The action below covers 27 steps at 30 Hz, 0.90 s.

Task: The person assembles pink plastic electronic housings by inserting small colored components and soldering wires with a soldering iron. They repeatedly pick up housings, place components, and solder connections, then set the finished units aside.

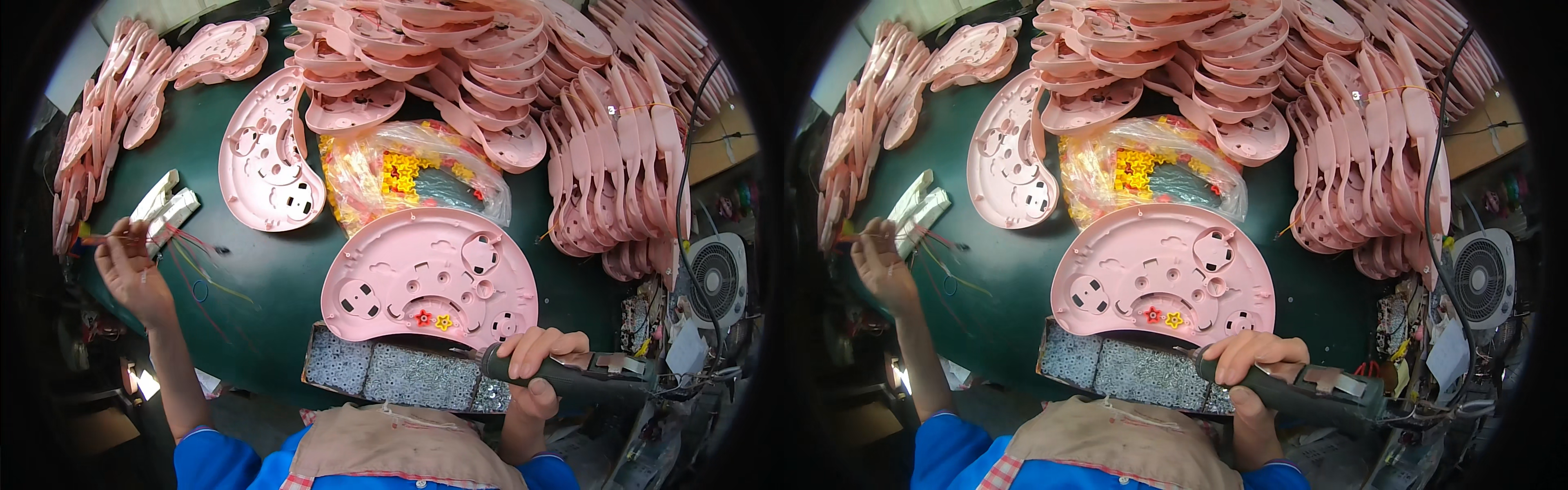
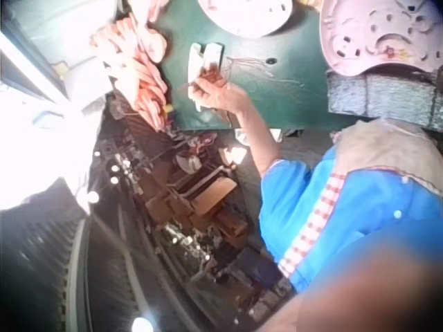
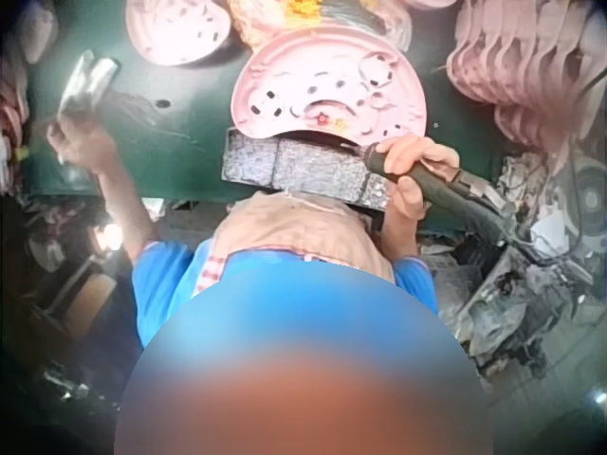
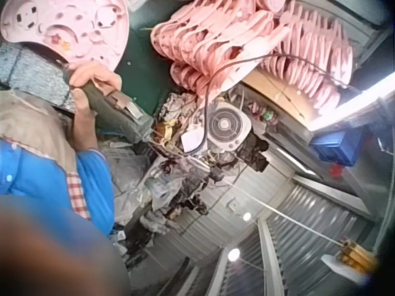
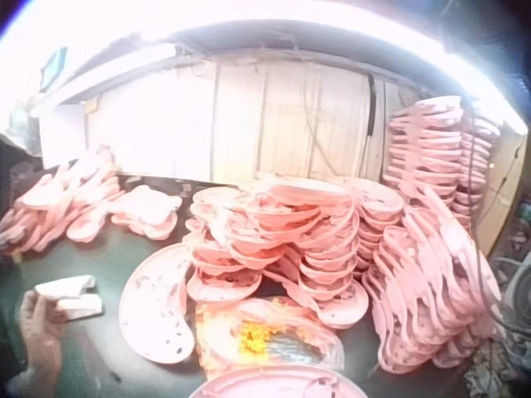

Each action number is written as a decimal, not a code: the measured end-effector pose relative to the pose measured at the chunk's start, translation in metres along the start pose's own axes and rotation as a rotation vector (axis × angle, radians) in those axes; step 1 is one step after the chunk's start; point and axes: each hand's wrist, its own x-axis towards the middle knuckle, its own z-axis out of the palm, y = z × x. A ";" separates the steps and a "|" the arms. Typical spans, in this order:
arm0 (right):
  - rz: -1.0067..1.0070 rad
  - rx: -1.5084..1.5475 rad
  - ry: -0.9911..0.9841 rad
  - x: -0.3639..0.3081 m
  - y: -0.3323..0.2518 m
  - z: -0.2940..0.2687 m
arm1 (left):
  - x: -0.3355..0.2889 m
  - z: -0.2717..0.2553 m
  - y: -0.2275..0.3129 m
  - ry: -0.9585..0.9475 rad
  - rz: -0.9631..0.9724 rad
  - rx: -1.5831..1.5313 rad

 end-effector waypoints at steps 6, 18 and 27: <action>-0.059 -0.115 -0.010 -0.003 -0.008 0.000 | -0.040 0.058 0.026 -0.483 0.363 0.692; -0.131 -0.230 0.020 -0.010 0.003 -0.014 | -0.203 0.212 -0.016 -1.596 0.014 0.414; -0.127 -0.296 -0.029 -0.012 0.036 -0.020 | -0.217 0.225 -0.043 -1.587 0.022 0.238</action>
